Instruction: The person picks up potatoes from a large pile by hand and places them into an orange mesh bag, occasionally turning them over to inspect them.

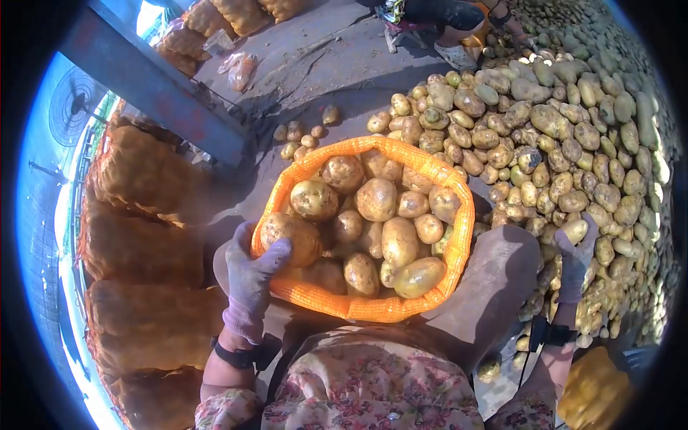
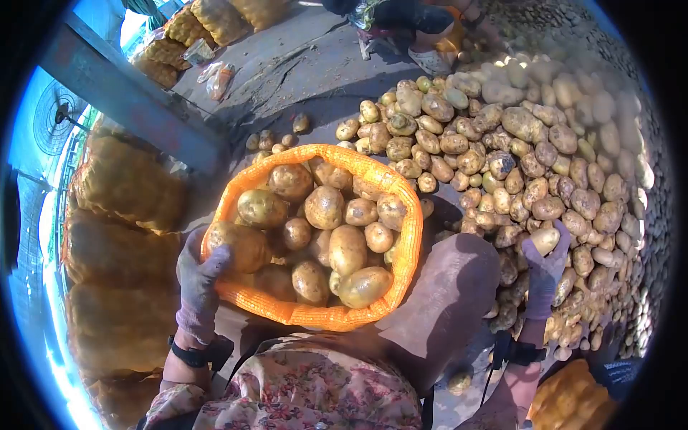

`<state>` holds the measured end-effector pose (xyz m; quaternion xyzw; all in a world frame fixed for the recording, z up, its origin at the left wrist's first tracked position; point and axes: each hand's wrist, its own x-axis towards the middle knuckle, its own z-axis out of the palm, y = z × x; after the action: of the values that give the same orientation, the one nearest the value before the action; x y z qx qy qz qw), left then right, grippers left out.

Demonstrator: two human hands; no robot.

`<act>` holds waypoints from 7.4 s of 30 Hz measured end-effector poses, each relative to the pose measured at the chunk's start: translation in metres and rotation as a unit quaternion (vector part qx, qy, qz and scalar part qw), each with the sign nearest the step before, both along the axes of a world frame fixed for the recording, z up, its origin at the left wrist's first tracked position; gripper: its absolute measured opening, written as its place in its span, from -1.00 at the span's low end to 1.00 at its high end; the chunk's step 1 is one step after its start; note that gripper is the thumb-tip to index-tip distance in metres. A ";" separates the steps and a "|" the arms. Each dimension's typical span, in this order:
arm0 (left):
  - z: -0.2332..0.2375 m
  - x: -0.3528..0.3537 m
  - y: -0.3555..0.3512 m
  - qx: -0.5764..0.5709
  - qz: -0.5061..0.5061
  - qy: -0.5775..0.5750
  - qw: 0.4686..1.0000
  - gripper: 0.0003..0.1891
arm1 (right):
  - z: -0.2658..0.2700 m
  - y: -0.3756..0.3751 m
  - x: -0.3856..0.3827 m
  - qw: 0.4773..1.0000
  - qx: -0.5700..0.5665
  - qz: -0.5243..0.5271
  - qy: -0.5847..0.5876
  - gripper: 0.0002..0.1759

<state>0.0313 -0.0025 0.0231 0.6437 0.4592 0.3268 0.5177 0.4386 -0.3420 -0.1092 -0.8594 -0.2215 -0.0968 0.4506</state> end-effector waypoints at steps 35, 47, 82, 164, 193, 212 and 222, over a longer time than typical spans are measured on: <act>-0.015 0.002 0.014 -0.079 -0.037 -0.111 0.990 -0.40 | 0.096 0.277 -0.241 0.907 0.016 0.414 -0.071 -0.85; -0.028 -0.006 0.018 0.007 -0.028 -0.056 0.998 -0.58 | 0.089 0.321 -0.256 0.934 0.065 0.328 -0.126 -0.48; -0.006 -0.003 0.007 -0.027 -0.008 -0.013 1.000 -0.58 | -0.039 -0.064 -0.105 0.992 0.023 -0.120 0.019 -0.28; -0.023 -0.019 0.020 0.025 -0.078 -0.005 0.997 -0.50 | -0.114 -0.089 -0.113 0.946 -0.205 -0.208 0.140 -0.53; -0.025 -0.030 -0.043 -0.171 -0.037 -0.094 0.980 -0.65 | 0.076 0.014 -0.064 0.858 0.327 0.198 0.343 -0.40; -0.020 -0.055 -0.028 -0.312 -0.096 -0.296 0.898 -0.66 | 0.152 0.250 -0.274 0.797 -0.229 0.555 -0.061 -0.31; -0.049 -0.069 -0.010 0.490 -0.138 0.081 0.857 -0.36 | 0.125 0.244 -0.274 0.824 -0.025 0.556 -0.103 -0.72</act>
<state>-0.0380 -0.0126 -0.0259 0.8951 0.1863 0.3814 0.1362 0.1642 -0.0978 0.0153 -0.5866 -0.7093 0.0881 0.3807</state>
